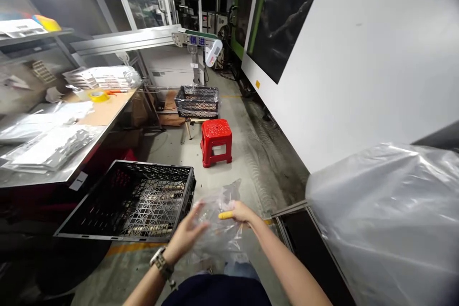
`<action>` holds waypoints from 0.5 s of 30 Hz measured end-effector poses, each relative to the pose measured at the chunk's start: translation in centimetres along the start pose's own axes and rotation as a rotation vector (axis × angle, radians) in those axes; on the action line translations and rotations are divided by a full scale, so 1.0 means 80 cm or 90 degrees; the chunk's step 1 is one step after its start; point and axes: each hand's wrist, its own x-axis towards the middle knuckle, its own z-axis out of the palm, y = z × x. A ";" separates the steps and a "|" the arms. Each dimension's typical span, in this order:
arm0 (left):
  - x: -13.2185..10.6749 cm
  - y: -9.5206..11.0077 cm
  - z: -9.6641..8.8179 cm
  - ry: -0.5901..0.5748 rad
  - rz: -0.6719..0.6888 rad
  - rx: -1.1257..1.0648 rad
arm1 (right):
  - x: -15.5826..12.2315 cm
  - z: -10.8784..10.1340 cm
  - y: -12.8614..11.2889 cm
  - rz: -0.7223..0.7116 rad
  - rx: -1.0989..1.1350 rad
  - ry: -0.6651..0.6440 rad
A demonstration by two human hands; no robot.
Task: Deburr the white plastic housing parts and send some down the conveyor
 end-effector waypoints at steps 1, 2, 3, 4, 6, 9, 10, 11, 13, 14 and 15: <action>0.020 -0.005 -0.028 0.071 -0.022 -0.016 | 0.012 -0.014 0.005 0.026 0.010 0.049; 0.037 -0.009 -0.059 0.142 -0.049 -0.032 | 0.022 -0.033 0.011 0.053 0.021 0.103; 0.052 -0.014 -0.092 0.209 -0.085 -0.042 | 0.031 -0.058 0.019 0.081 0.033 0.155; 0.064 -0.019 -0.125 0.264 -0.123 -0.050 | 0.038 -0.086 0.027 0.106 0.048 0.206; 0.079 -0.026 -0.185 0.334 -0.176 -0.065 | 0.047 -0.149 0.043 0.152 0.075 0.298; 0.090 -0.029 -0.248 0.420 -0.218 -0.060 | 0.055 -0.245 0.057 0.225 0.111 0.402; 0.094 -0.027 -0.260 0.448 -0.228 -0.045 | 0.059 -0.273 0.058 0.246 0.123 0.425; 0.099 -0.024 -0.267 0.468 -0.233 -0.023 | 0.064 -0.297 0.057 0.264 0.134 0.442; 0.118 -0.016 -0.263 0.472 -0.217 0.043 | 0.079 -0.332 0.048 0.284 0.154 0.457; 0.132 -0.010 -0.251 0.454 -0.193 0.089 | 0.089 -0.342 0.040 0.285 0.163 0.454; 0.151 -0.003 -0.233 0.425 -0.162 0.143 | 0.101 -0.348 0.029 0.279 0.169 0.448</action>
